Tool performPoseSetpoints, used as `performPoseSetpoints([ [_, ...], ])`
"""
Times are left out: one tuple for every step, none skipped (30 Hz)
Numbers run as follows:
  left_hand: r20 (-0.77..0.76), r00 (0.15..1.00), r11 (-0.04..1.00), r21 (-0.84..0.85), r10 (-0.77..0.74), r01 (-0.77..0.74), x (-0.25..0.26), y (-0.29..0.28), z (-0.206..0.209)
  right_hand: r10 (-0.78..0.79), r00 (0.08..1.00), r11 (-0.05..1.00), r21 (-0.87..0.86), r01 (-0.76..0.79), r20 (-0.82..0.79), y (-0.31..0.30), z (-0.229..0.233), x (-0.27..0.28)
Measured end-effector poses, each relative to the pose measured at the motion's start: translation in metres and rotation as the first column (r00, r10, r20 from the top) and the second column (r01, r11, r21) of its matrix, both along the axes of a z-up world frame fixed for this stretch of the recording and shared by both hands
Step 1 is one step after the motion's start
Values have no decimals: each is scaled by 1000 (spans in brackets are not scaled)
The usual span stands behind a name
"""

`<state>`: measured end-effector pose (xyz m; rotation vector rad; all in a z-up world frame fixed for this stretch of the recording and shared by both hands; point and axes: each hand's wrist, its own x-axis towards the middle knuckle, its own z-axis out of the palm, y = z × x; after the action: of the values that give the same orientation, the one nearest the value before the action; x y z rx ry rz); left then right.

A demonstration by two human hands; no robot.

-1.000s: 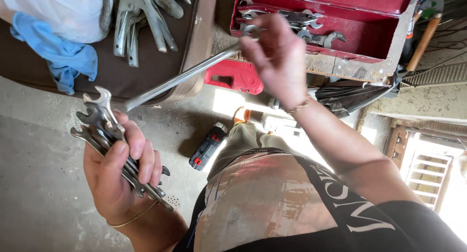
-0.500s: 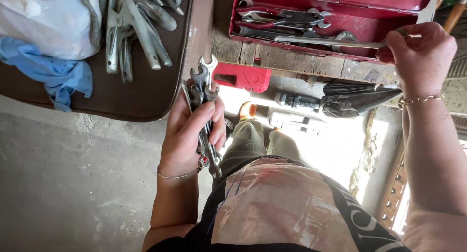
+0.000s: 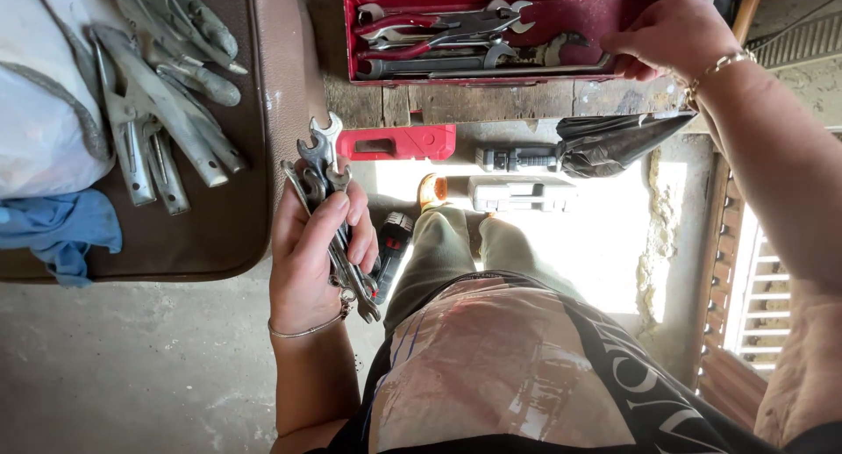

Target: Organizing and cleaning various wrenches and pliers inside a red metal toolbox.

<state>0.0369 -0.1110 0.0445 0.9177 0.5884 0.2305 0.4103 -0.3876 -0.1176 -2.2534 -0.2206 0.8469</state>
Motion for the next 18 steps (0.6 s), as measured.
performPoseSetpoints([
  [14, 1000, 1000, -8, -4, 5, 0, 2, -3, 77, 996, 994, -78, -80, -40, 0, -7, 6],
  [27, 1000, 1000, -17, -9, 9, -1, 3, -6, 151, 985, 975, -152, -162, -86, 1, -13, 13],
  [26, 1000, 1000, -18, -16, 17, -1, 4, -8, 143, 986, 976, -152, -155, -87, 5, -13, 12],
  [29, 999, 1000, -20, -14, 14, -2, 4, -11, 160, 982, 964, -200, -177, -96, 9, -12, 12],
  [34, 999, 1000, -21, -10, 10, -2, 5, -13, 178, 978, 949, -245, -199, -104, 14, -11, 13],
  [35, 999, 1000, -21, -15, 16, 1, 5, -12, 173, 980, 950, -245, -193, -103, 15, -20, 17],
  [27, 1000, 1000, -22, -14, 14, 2, 4, -12, 136, 982, 936, -308, -170, -129, 15, -29, 19],
  [20, 1000, 1000, -24, -12, 12, 4, 3, -11, 98, 983, 917, -369, -148, -152, 16, -39, 22],
  [21, 1000, 1000, -25, -15, 15, 5, 4, -11, 95, 984, 918, -370, -145, -151, 11, -51, 26],
  [22, 999, 1000, -15, -27, 27, 7, 4, -12, 299, 954, 926, -245, -288, 10, 6, -62, 31],
  [22, 999, 999, -5, -39, 39, 7, 5, -12, 465, 865, 885, -141, -444, 191, 1, -74, 34],
  [20, 999, 999, -7, -41, 41, 8, 5, -14, 463, 866, 886, -142, -442, 189, 3, -56, 25],
  [10, 999, 999, -9, -46, 47, 9, 5, -15, 333, 939, 928, -207, -310, 83, 6, -37, 18],
  [0, 999, 999, -11, -52, 52, 10, 6, -16, 183, 983, 942, -284, -180, -15, 9, -18, 10],
  [0, 999, 999, -11, -53, 53, 11, 5, -19, 182, 983, 942, -283, -178, -15, 5, -15, 8],
  [14, 997, 997, -16, -72, 72, 12, 5, -21, 172, 985, 954, -248, -169, -11, 2, -12, 6],
  [32, 996, 996, -21, -89, 90, 14, 5, -24, 163, 987, 964, -213, -160, -4, -1, -7, 5],
  [34, 995, 996, -20, -90, 90, 18, 5, -32, 162, 987, 964, -213, -159, -2, 0, 11, -12],
])
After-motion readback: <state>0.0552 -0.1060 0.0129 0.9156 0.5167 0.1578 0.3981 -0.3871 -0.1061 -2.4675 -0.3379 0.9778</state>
